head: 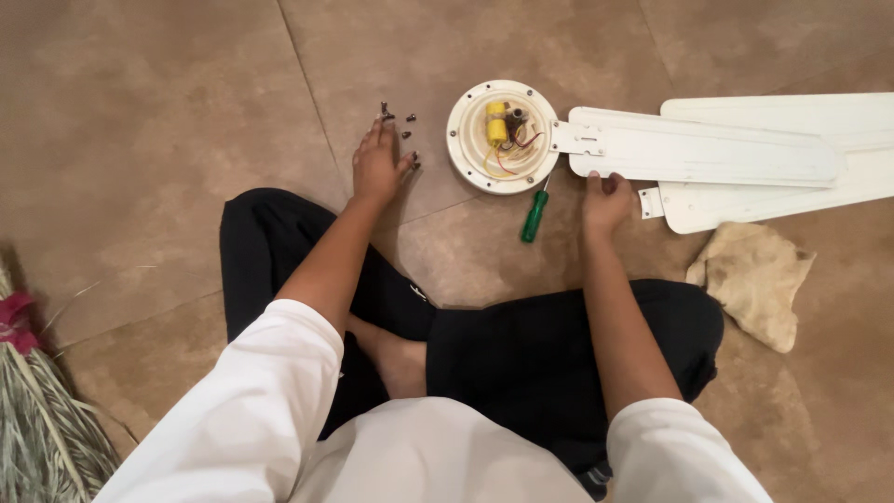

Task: The person sits on the floor and assembles a ceiling fan by attaching a fan blade to the motor housing using a screwdriver and screws. The person aligns the blade bracket, inserts screws, and tightens them to secure the blade.

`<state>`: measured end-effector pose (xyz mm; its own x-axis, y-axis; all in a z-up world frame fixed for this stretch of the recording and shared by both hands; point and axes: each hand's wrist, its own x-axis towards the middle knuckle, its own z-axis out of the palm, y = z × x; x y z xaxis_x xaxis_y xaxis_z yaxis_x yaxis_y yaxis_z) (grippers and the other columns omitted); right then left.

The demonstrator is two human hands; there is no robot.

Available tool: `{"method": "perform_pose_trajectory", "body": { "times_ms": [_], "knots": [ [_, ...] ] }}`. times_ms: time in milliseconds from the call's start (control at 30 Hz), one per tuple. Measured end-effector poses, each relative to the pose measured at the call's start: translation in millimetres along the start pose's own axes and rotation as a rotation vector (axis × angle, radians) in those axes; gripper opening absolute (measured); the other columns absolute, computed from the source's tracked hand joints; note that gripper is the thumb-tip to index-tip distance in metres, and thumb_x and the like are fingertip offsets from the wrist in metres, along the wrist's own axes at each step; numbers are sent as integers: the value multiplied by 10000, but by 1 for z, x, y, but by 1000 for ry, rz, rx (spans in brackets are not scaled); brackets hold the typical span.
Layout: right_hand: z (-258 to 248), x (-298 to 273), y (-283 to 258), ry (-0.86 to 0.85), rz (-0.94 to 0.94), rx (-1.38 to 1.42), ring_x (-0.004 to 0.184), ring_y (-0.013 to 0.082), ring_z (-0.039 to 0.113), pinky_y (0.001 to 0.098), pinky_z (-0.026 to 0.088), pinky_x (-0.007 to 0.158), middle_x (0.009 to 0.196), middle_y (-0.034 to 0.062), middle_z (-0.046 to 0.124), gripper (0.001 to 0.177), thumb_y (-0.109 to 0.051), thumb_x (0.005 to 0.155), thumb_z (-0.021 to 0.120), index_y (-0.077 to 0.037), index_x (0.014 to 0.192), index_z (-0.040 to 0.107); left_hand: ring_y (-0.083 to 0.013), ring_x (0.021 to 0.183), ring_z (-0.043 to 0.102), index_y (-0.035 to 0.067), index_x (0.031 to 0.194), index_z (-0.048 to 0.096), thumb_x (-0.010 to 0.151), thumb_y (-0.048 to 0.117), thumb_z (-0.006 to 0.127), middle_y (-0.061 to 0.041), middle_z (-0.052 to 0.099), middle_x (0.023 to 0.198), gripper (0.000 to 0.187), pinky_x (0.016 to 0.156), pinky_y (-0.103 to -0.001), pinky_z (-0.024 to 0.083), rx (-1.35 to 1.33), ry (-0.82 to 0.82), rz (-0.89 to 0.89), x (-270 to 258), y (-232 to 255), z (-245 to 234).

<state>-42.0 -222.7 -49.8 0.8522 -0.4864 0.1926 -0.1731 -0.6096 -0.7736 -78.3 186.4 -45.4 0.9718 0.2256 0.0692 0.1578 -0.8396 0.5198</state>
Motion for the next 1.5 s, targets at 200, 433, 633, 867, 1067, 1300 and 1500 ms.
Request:
{"method": "perform_pose_trajectory", "body": {
  "times_ms": [200,433,633,867,1067,1300,1500],
  "knots": [
    [12,-26,-68,7,-275,-17,1207,420,578,471,458,1041,1298,258,614,507,-216,931,769,32,1336,591,-383,1462,360,68,1516,442,889,409,739,-186,342,1621,773,1156,-533,307,54,-32,-21,-1,-17,-5],
    [23,-28,-168,-122,-415,28,1322,440,498,483,394,1124,1421,279,526,471,-197,991,704,12,1385,552,-383,1460,348,58,1531,395,826,405,772,-222,290,1625,872,1146,-503,326,55,-103,-110,8,-10,-14],
    [40,-38,-225,-184,-568,-9,1362,482,453,513,375,1140,1473,324,452,477,-188,1001,704,9,1405,544,-366,1406,428,97,1590,322,840,380,789,-190,345,1618,928,1136,-501,364,86,-146,-98,11,5,-29],
    [58,-51,-268,-285,-691,-45,1390,474,398,551,308,1192,1488,304,438,473,-172,983,709,1,1396,555,-281,1392,419,111,1611,180,755,395,849,-92,350,1628,1123,1113,-451,340,183,-200,-42,2,-3,-42],
    [90,-65,-267,-377,-810,-171,1332,440,459,615,251,1148,1361,273,555,418,-35,831,686,-32,1249,675,-276,1360,423,115,1628,158,746,428,857,-67,342,1629,1168,1078,-463,347,211,-199,-43,6,-9,-31],
    [136,-81,-242,-583,-975,-116,1130,418,613,468,470,1003,1155,234,687,301,0,786,653,-40,1064,761,-253,1328,447,134,1617,189,735,466,860,-35,354,1633,1157,1053,-466,369,231,-151,-3,4,-19,-21],
    [141,-95,-238,-826,-799,-77,940,367,692,445,542,858,999,180,734,177,-36,828,704,-73,985,777,-247,1294,456,144,1615,183,706,461,872,-27,351,1631,1184,1038,-465,372,215,-124,2,4,-21,-19]
  ]
}}
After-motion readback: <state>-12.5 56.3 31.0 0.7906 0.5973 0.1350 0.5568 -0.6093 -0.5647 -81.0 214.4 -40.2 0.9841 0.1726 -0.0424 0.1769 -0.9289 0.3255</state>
